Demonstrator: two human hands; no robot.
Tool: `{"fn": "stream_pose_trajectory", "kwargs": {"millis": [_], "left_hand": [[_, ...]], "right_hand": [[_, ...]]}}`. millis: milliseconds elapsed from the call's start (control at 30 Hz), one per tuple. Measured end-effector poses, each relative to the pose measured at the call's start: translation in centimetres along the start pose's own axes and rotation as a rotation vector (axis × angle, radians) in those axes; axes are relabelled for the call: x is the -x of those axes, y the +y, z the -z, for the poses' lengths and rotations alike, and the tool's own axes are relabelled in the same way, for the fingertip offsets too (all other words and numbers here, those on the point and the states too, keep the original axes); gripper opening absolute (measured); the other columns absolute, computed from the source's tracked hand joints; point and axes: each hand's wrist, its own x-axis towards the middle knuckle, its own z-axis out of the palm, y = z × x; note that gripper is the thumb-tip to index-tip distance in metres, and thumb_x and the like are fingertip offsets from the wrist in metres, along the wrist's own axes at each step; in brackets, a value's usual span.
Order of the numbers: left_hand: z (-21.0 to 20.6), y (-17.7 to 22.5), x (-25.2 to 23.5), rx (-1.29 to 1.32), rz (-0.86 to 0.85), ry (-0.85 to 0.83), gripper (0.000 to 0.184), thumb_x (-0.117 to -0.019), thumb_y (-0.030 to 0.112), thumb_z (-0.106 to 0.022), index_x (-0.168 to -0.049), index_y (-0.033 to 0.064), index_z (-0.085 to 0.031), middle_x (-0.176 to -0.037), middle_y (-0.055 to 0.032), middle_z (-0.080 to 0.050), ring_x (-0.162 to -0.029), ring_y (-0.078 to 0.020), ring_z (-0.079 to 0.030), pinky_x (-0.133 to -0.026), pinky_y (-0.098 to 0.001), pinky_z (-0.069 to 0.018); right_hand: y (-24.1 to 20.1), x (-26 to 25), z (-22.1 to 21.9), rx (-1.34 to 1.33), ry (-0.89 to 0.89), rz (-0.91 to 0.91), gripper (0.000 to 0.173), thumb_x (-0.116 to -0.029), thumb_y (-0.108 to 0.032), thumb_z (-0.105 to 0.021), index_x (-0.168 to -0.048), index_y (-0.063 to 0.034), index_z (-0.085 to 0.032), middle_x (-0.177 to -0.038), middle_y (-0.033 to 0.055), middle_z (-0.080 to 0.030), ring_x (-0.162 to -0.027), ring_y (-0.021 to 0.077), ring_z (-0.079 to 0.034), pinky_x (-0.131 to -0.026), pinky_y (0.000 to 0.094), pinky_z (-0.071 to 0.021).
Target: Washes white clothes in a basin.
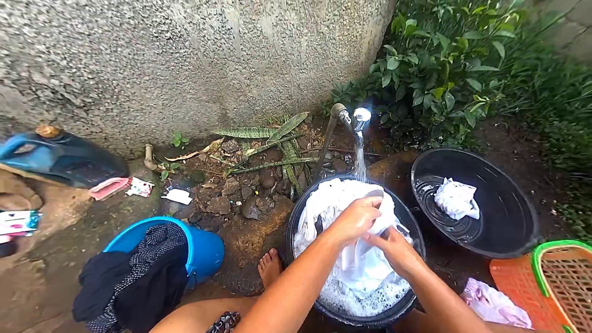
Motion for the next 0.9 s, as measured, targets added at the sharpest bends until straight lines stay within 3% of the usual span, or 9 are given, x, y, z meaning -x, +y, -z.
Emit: {"fn": "stream_pose_trajectory", "kwargs": {"millis": [133, 233, 300, 400, 567, 667, 733, 800, 900], "left_hand": [[2.0, -1.8, -0.5, -0.459, -0.1, 0.134, 0.049, -0.0878, -0.004, -0.058, -0.137, 0.0025, -0.061, -0.146, -0.0175, -0.052, -0.136, -0.0278, -0.049, -0.112, -0.0472, -0.0416], [1.8, -5.5, -1.2, -0.373, -0.076, 0.446, 0.08, -0.0728, 0.014, -0.084, -0.141, -0.0009, -0.046, -0.143, -0.0269, -0.047, -0.131, -0.0361, -0.05, -0.107, -0.0481, -0.0455], [1.3, -6.1, -1.0, -0.476, -0.061, 0.578, 0.093, -0.0721, 0.03, -0.09, -0.147, -0.0002, -0.044, -0.14, -0.0304, -0.049, -0.126, -0.0409, -0.053, -0.104, -0.0529, -0.047], [2.5, -5.1, 0.0, -0.402, 0.01, 0.377, 0.048, -0.0905, 0.031, -0.077, -0.13, 0.0052, -0.068, -0.127, -0.017, -0.063, -0.117, -0.0262, -0.059, -0.101, -0.0461, -0.0474], [2.5, 2.6, 3.7, 0.474, 0.03, 0.016, 0.024, -0.1062, 0.008, -0.041, -0.125, 0.0053, -0.055, -0.099, -0.0077, -0.07, -0.086, -0.0146, -0.071, -0.079, -0.0318, -0.06], [2.1, 6.3, 5.0, 0.326, -0.075, 0.023, 0.029, -0.11, 0.024, -0.042, -0.132, 0.0107, -0.055, -0.099, -0.0056, -0.071, -0.083, -0.0119, -0.071, -0.073, -0.0271, -0.0605], [2.2, 7.0, 5.0, 0.135, -0.111, 0.038, 0.031, -0.1037, 0.022, -0.056, -0.133, 0.0132, -0.053, -0.102, -0.0057, -0.07, -0.085, -0.0123, -0.07, -0.074, -0.0279, -0.0597], [2.2, 5.8, 4.4, -0.014, -0.064, 0.054, 0.035, -0.0974, 0.017, -0.066, -0.131, 0.0115, -0.056, -0.104, -0.0062, -0.07, -0.089, -0.0133, -0.069, -0.079, -0.0306, -0.059], [2.7, 0.1, 0.9, -0.23, 0.138, 0.064, 0.032, -0.0986, 0.021, -0.068, -0.124, 0.0034, -0.059, -0.11, -0.0139, -0.067, -0.1, -0.0193, -0.065, -0.09, -0.0398, -0.0541]], "right_hand": [[-1.9, -2.2, 0.5, -0.471, 0.197, -0.163, 0.026, -0.1002, -0.003, -0.04, -0.122, -0.0002, -0.055, -0.102, 0.0127, -0.069, -0.089, 0.0202, -0.07, -0.077, 0.0389, -0.0596], [-4.2, -1.5, 1.5, -0.596, -0.092, -0.143, 0.033, -0.1075, -0.021, -0.03, -0.118, -0.0047, -0.057, -0.099, 0.0106, -0.072, -0.091, 0.0185, -0.072, -0.081, 0.0376, -0.0612], [-5.5, -0.6, 1.5, -0.556, -0.228, -0.045, 0.022, -0.1001, -0.017, -0.045, -0.109, -0.0075, -0.063, -0.092, 0.0067, -0.074, -0.084, 0.0135, -0.073, -0.078, 0.0323, -0.0625], [-8.5, 1.5, 2.7, -0.515, -0.266, 0.104, 0.017, -0.0827, -0.004, -0.063, -0.097, -0.011, -0.069, -0.085, 0.0026, -0.076, -0.077, 0.0074, -0.073, -0.073, 0.026, -0.0625], [-13.3, 4.8, 5.3, -0.649, -0.363, 0.287, 0.023, -0.0893, -0.028, -0.069, -0.107, -0.0152, -0.077, -0.096, 0.0005, -0.077, -0.09, 0.0054, -0.073, -0.082, 0.0242, -0.0616], [-14.4, 5.2, 6.8, -0.146, -0.285, 0.45, 0.065, -0.0856, -0.033, -0.077, -0.144, -0.0249, -0.049, -0.119, -0.004, -0.07, -0.104, 0.0053, -0.069, -0.085, 0.023, -0.061], [-13.8, 4.4, 6.7, 0.34, -0.006, 0.391, 0.081, -0.0698, -0.024, -0.077, -0.143, -0.0251, -0.043, -0.111, -0.0057, -0.068, -0.093, 0.0042, -0.07, -0.075, 0.0249, -0.0623], [-10.8, 2.6, 7.6, 0.571, 0.087, 0.265, 0.063, -0.0754, -0.014, -0.068, -0.137, -0.0151, -0.052, -0.105, 0.0045, -0.069, -0.092, 0.0138, -0.069, -0.077, 0.0416, -0.0582], [-3.8, -0.6, 9.2, 0.329, -0.089, -0.135, 0.04, -0.0838, 0.0, -0.057, -0.123, -0.0062, -0.061, -0.1, 0.0072, -0.069, -0.086, 0.0134, -0.067, -0.074, 0.0366, -0.0581]]}}
